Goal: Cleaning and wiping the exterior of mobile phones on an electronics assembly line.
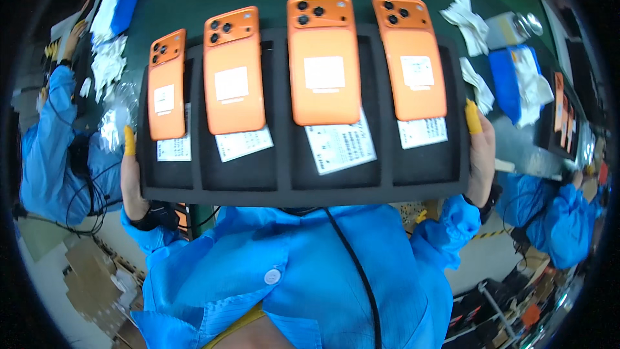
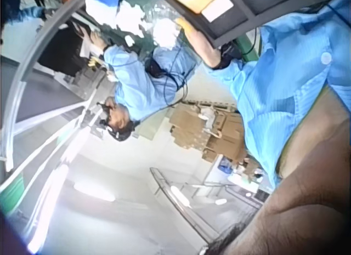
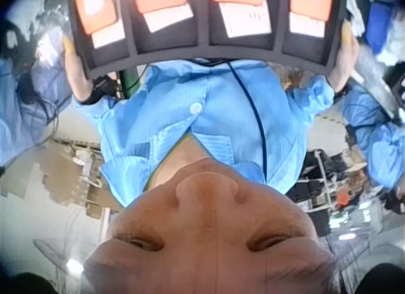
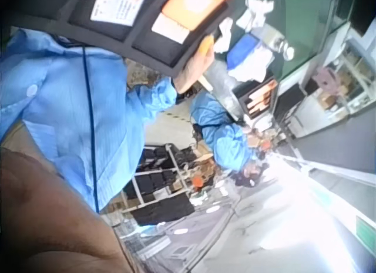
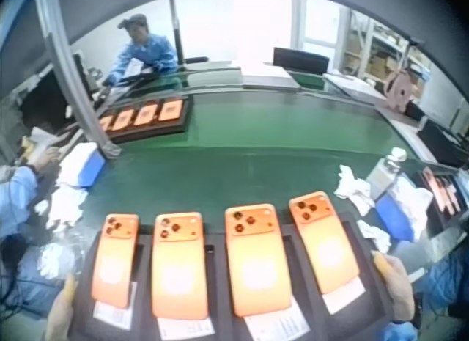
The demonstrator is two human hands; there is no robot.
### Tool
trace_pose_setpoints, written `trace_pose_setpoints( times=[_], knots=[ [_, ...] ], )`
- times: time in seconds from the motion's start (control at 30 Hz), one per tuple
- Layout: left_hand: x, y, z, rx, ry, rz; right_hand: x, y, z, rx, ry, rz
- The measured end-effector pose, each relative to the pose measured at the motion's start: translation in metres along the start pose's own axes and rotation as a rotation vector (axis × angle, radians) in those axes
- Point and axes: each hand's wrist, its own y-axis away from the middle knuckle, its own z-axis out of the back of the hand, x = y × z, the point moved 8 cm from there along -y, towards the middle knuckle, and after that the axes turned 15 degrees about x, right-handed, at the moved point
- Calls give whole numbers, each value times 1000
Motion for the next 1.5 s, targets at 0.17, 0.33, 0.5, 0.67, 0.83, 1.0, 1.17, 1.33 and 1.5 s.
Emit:
trace_pose_setpoints(
  times=[0.17,0.33,0.5,0.67,0.83,1.0,1.17,1.33,1.5],
  knots=[
    [7,-7,-10,8,116,-34,-6,2,14,-62,13,-33],
    [13,-6,12,-34,92,-107,-15,-2,26,-121,89,-99],
    [15,-3,-13,-20,121,-123,-12,3,24,-143,99,-71],
    [8,-5,-25,121,-34,-258,-11,-3,37,-56,165,-107],
    [3,-7,-25,65,-344,-267,-4,1,35,-131,224,-32],
    [2,-3,-25,49,-408,-277,-7,-3,37,-55,268,65],
    [9,-6,-24,73,-358,-307,-1,7,32,-101,424,82],
    [9,-6,-27,83,-369,-330,1,9,31,-120,423,114],
    [11,-6,-25,64,-298,-237,3,11,28,-149,418,90]
  ],
)
